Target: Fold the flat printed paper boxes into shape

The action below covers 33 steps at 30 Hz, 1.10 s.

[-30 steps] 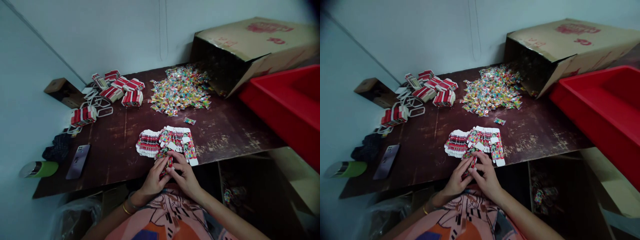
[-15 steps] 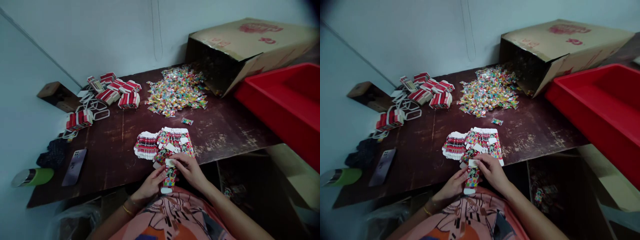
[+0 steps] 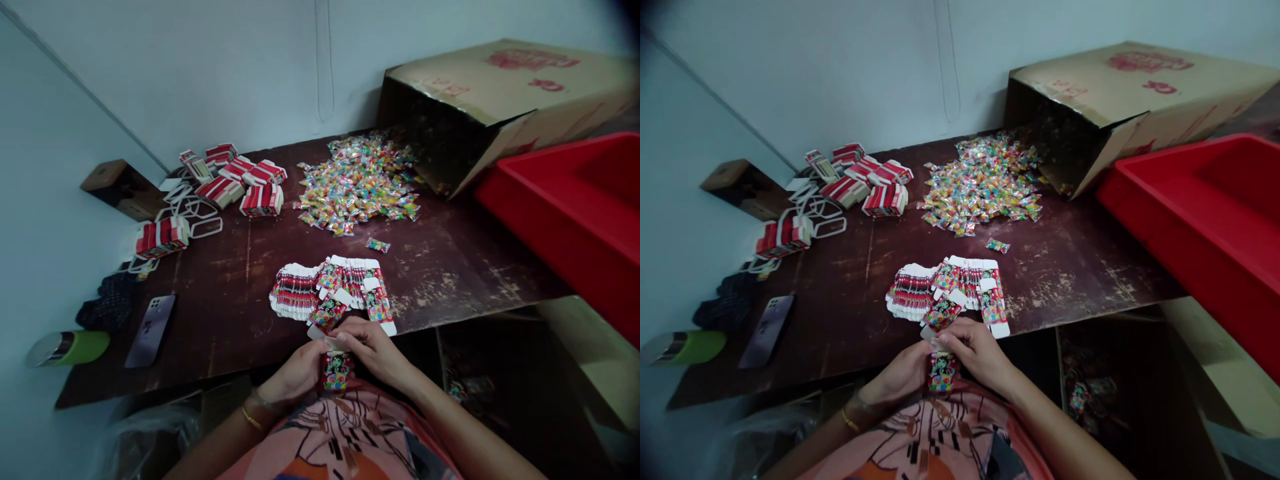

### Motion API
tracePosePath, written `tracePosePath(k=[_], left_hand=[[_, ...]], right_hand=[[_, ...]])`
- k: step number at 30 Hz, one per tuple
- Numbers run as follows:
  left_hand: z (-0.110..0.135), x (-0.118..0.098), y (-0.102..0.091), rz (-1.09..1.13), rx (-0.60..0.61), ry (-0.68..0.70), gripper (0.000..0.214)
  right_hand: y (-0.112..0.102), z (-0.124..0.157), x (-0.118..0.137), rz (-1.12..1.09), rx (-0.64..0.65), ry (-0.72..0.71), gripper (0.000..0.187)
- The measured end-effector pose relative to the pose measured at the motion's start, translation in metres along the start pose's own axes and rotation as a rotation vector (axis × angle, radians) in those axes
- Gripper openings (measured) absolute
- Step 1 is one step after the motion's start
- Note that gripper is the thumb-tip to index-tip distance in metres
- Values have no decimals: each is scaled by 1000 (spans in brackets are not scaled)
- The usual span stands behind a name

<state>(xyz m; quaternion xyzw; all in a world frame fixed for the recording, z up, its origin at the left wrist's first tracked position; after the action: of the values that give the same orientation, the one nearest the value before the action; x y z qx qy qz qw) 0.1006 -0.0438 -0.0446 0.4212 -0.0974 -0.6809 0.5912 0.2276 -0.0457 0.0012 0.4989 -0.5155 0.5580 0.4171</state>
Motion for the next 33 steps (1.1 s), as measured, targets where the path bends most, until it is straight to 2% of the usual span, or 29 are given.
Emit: tracePosePath(k=[4,7,10,13,15,17,20,22,25,29,33], left_hand=[[0,8,-2,51,-1,-73,31],[3,11,2,37,92,-85,37],[8,9,4,-38,162,-15,40],[11,9,2,-68,123,1,42],[12,9,2,-82,99,-3,43],[13,8,3,-109,99,-4,44],[13,9,2,-118,148,-14,45],[12,11,1,-102,178,-25,47],[11,12,-2,-75,184,-31,48],[10,13,-3,-69,136,-27,48],[10,15,-5,-89,76,-45,55]], right_hand=[[3,1,-5,6,-5,34,23],[0,1,-3,38,22,47,22],[-5,1,8,152,70,-58,19],[-6,4,17,256,140,-178,18],[-6,7,18,292,162,-201,20],[-8,9,14,257,141,-170,19],[-10,9,2,63,87,-28,20],[-10,9,-5,-66,88,70,25],[-8,7,-6,-141,118,118,27],[-8,6,0,-63,95,63,23],[-8,5,4,137,29,-76,20]])
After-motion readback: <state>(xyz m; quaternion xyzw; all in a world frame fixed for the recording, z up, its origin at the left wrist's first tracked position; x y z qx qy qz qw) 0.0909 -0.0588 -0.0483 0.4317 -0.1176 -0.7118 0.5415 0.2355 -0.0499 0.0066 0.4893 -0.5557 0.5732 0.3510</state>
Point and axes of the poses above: each hand's wrist, its own z-axis away from the middle knuckle, its own y-axis out of the palm, x = y × z, the point moved 6 cm from there along -z, towards the middle knuckle, and after that the axes turned 5 degrees about -y, right-handed, at the moved point
